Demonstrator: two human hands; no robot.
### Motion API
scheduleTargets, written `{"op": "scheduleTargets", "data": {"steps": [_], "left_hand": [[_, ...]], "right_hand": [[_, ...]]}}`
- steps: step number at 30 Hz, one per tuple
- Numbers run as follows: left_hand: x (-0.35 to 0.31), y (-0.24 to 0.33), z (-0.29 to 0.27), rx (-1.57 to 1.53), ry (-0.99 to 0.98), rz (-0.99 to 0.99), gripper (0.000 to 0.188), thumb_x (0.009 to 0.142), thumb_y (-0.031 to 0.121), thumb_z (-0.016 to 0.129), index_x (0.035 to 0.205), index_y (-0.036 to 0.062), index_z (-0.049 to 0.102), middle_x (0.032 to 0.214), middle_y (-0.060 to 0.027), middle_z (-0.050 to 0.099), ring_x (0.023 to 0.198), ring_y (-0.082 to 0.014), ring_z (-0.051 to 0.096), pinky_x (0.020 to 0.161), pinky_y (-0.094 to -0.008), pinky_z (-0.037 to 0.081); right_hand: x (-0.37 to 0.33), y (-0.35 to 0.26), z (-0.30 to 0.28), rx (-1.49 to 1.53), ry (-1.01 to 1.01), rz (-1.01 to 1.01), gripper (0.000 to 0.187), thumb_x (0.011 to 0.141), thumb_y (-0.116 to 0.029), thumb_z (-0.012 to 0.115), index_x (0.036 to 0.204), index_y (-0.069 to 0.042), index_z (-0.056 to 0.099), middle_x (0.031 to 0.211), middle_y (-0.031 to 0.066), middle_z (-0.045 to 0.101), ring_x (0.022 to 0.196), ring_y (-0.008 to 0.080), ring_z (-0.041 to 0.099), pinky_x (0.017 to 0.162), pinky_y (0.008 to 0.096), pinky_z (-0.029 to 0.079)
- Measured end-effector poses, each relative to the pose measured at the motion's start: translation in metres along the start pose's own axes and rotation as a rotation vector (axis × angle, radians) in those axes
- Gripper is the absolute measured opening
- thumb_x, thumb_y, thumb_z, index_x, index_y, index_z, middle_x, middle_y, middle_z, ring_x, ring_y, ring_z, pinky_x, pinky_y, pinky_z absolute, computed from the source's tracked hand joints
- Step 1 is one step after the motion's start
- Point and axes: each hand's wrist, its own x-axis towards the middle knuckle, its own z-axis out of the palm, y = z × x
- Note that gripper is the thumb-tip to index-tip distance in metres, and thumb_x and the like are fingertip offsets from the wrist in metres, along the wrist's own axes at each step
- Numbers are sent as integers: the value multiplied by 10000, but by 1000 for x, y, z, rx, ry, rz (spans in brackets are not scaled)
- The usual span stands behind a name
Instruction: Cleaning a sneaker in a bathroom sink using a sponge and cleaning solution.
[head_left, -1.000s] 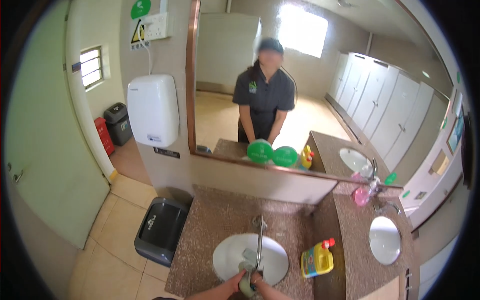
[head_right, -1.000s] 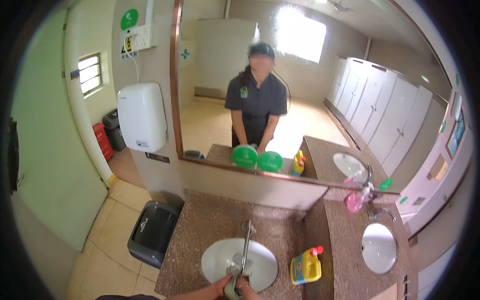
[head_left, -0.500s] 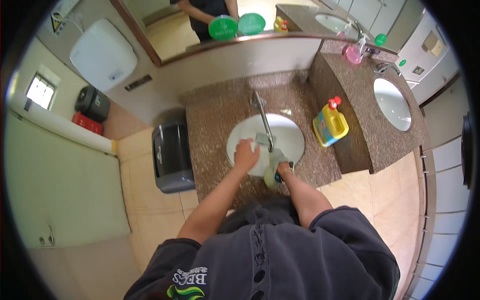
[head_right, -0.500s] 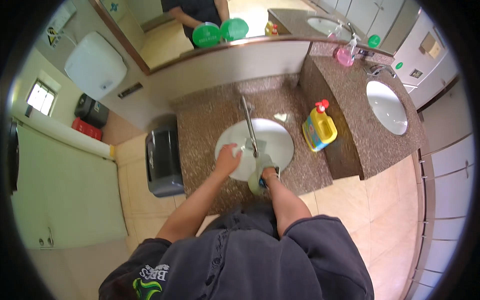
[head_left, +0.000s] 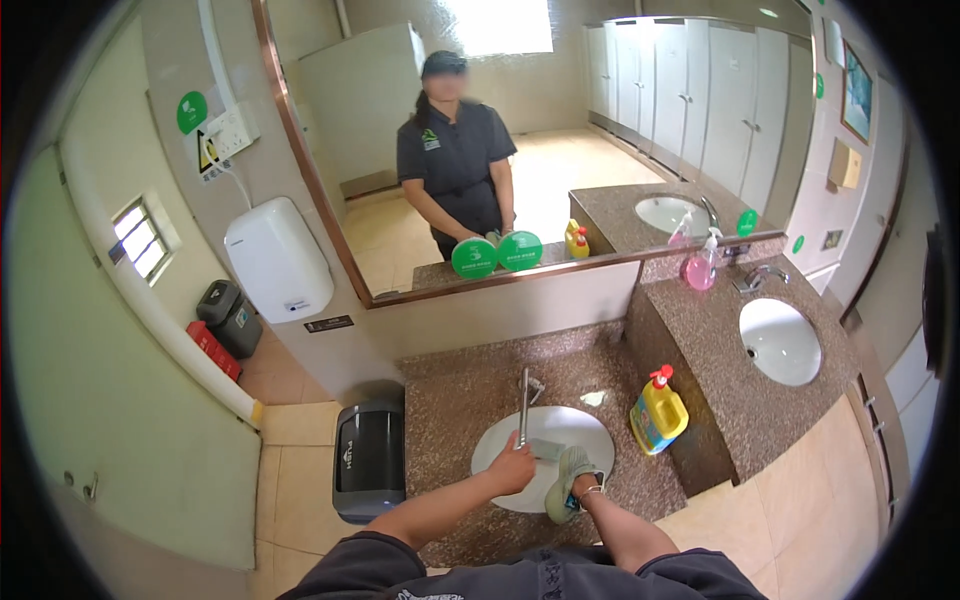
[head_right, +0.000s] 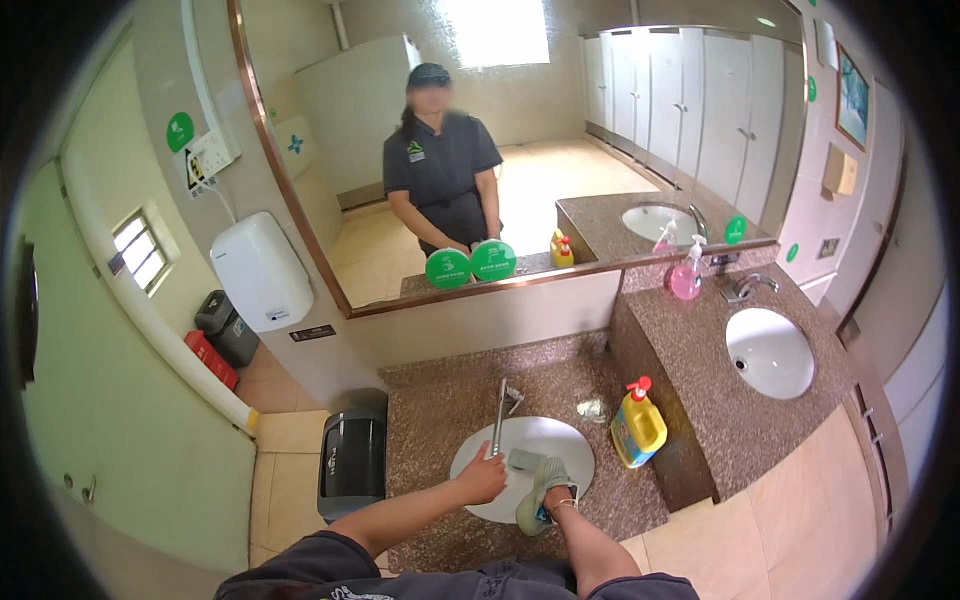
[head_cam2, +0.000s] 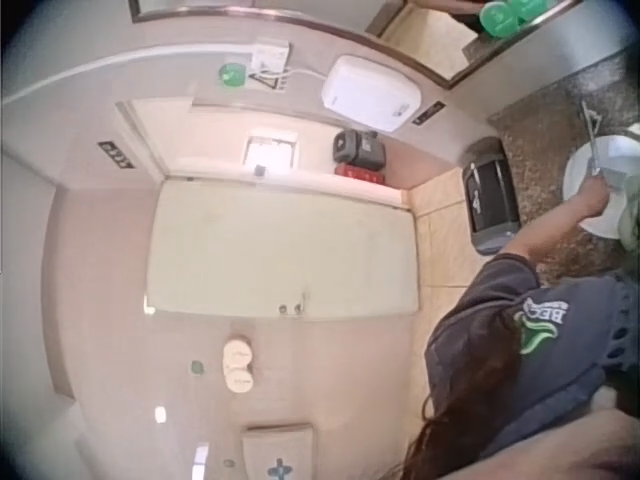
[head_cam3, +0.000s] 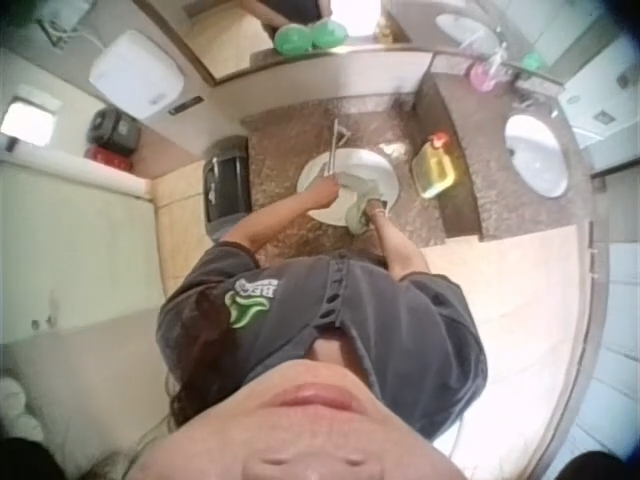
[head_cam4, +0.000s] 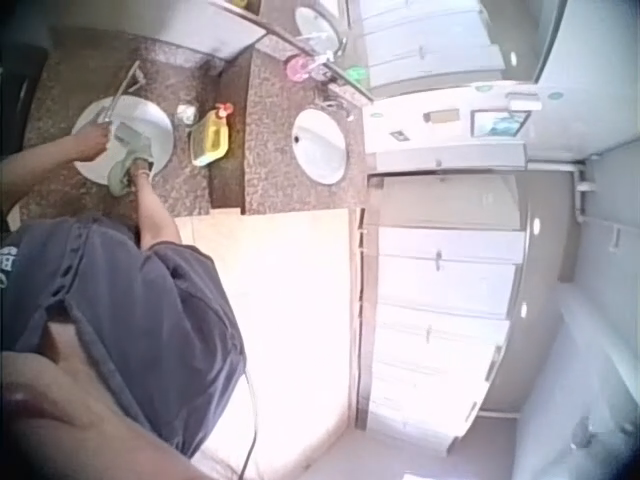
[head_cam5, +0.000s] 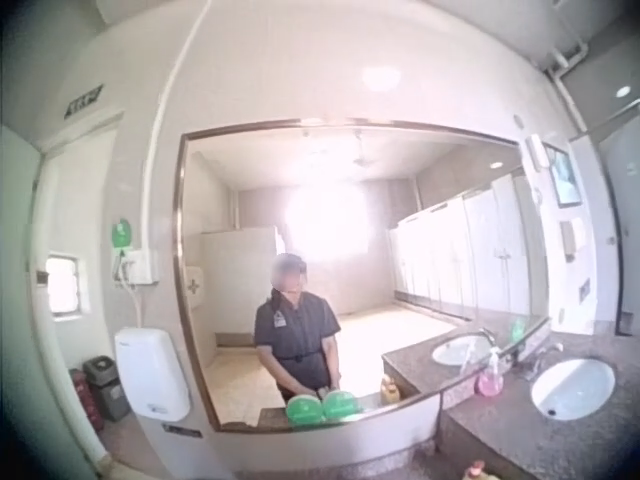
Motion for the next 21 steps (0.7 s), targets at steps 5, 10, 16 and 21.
{"op": "scheduleTargets", "data": {"steps": [5, 10, 16, 21], "left_hand": [[-5, -3, 6, -29, 25, -201, 205, 746, 167, 549, 813, 32, 688, 916, -140, 646, 1127, -334, 508, 1004, -573, 302], [63, 38, 25, -727, 269, -484, 378, 849, 273, 499, 1060, -27, 590, 1095, -220, 589, 1099, -382, 509, 883, -505, 432], [59, 51, -11, -1897, 134, -1232, 669, 875, 550, 473, 1285, 22, 460, 1273, -160, 518, 1146, -279, 523, 961, -447, 409], [52, 47, -1, -2848, 221, -596, 644, 890, 575, 437, 1307, 85, 460, 1270, -117, 529, 1146, -262, 524, 973, -435, 414]], "right_hand": [[12, -53, -82, 201, -410, 329, 493, 881, -182, 438, 1339, -5, 399, 1442, 173, 308, 1304, 359, 311, 1077, 367, 292], [55, -60, -95, 126, -381, -39, 456, 894, -182, 446, 1315, -7, 423, 1400, 152, 381, 1275, 327, 368, 1047, 378, 328], [64, -79, -94, 384, -303, -229, 441, 872, -190, 500, 1269, -3, 468, 1318, 171, 464, 1211, 329, 440, 1026, 375, 349], [47, -66, -101, 564, -118, -181, 431, 857, -195, 536, 1239, 0, 498, 1264, 184, 519, 1168, 330, 488, 1012, 374, 363]]}}
